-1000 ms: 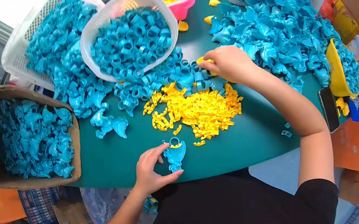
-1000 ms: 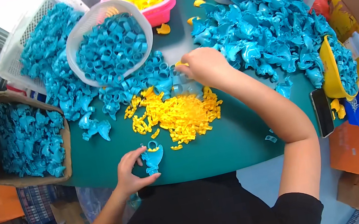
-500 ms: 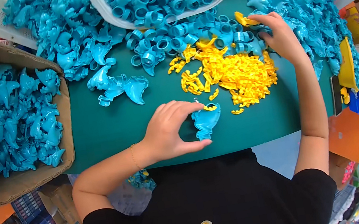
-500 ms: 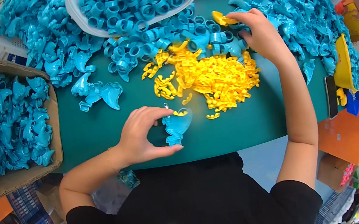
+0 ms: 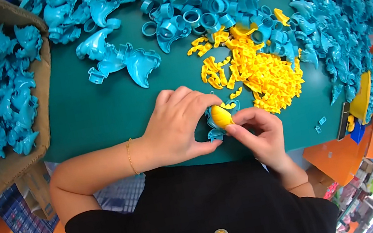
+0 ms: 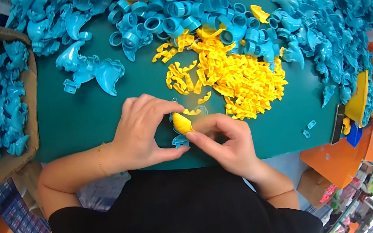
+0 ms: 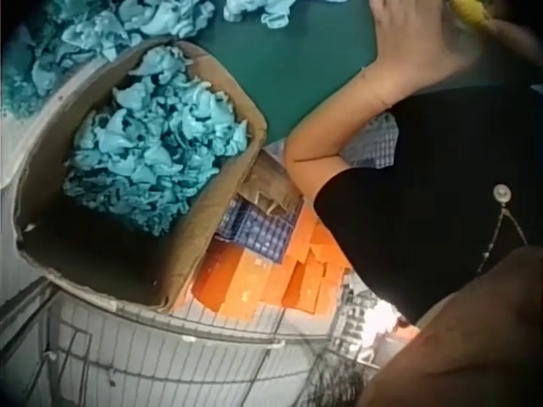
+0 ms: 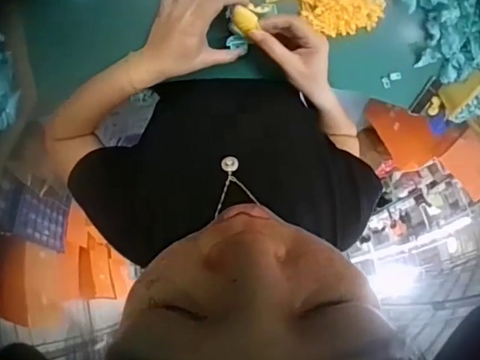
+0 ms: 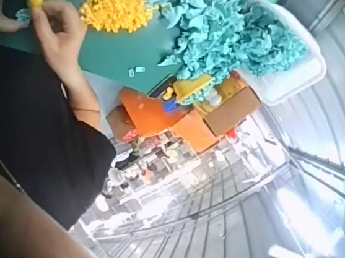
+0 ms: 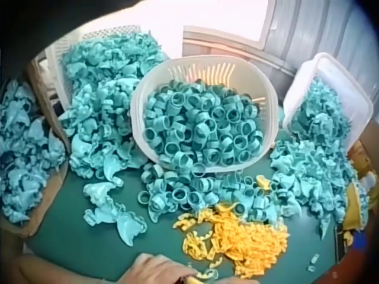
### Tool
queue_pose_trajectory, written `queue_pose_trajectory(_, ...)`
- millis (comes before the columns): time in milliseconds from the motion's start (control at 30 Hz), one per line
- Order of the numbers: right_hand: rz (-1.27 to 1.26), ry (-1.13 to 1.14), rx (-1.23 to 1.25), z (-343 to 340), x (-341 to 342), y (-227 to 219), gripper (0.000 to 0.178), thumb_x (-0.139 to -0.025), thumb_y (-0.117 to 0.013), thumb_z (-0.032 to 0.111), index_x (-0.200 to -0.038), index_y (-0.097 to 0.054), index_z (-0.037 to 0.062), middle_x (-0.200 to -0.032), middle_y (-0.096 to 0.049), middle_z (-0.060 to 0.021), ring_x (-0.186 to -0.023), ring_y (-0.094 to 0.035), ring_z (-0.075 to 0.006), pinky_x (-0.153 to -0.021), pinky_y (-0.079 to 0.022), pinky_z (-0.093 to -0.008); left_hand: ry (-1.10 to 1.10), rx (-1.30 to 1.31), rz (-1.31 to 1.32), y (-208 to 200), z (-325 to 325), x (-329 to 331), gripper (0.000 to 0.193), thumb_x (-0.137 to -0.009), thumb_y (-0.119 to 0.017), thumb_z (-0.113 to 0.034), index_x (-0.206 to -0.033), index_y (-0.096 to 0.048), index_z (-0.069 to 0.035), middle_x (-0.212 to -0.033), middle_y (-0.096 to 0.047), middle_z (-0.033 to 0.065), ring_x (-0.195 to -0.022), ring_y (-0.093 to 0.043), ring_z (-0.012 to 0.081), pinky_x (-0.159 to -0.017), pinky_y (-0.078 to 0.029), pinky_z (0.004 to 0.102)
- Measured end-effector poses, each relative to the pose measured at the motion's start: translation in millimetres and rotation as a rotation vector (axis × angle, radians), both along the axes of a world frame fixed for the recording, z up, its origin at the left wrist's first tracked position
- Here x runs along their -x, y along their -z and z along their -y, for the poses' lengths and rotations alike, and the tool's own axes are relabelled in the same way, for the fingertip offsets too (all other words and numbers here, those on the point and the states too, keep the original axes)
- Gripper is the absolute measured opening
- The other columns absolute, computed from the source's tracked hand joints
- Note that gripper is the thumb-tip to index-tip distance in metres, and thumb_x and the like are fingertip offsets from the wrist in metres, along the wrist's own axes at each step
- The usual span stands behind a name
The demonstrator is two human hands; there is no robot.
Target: Assembling small plastic toy figurines from component parts.
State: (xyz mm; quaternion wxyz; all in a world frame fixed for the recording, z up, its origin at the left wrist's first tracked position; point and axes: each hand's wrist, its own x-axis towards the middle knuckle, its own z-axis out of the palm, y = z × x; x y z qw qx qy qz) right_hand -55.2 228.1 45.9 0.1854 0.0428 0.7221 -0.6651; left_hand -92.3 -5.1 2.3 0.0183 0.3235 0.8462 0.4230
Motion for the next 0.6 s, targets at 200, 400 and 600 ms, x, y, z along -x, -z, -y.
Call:
queue_pose_trajectory(200,-0.191,-0.121,-0.185,5,-3,5,0.009,-0.094,-0.078,0.004,-0.099,-0.072,-0.0008,-0.085,-0.072,-0.0023,-0.071,-0.064,-0.0059,-0.063,-0.048,-0.0213,-0.010,-0.008,0.021,-1,-2,-2,0.075,-0.063,-0.095,-0.031,-0.126,-0.057,-0.014,-0.112,-0.063,0.0029,-0.104,-0.060,0.0252,-0.092,-0.039,0.0415)
queue_pose_trajectory(400,0.249,-0.004,0.149,13,-11,-4,0.012,-0.098,-0.074,0.005,-0.100,-0.064,-0.0011,-0.083,-0.072,-0.0051,-0.060,-0.058,-0.0034,-0.056,-0.044,-0.0204,-0.005,-0.047,0.043,1,2,-8,0.070,-0.063,-0.094,-0.030,-0.120,-0.057,-0.013,-0.109,-0.061,0.0043,-0.103,-0.059,0.0267,-0.092,-0.039,0.0421)
queue_pose_trajectory(600,0.027,-0.056,-0.001,16,-19,6,0.011,-0.100,-0.072,0.005,-0.101,-0.062,-0.0005,-0.084,-0.073,-0.0059,-0.060,-0.057,-0.0022,-0.055,-0.043,-0.0190,-0.013,-0.051,0.038,2,2,-8,0.068,-0.063,-0.093,-0.029,-0.119,-0.057,-0.012,-0.111,-0.062,0.0043,-0.104,-0.058,0.0265,-0.093,-0.039,0.0420)
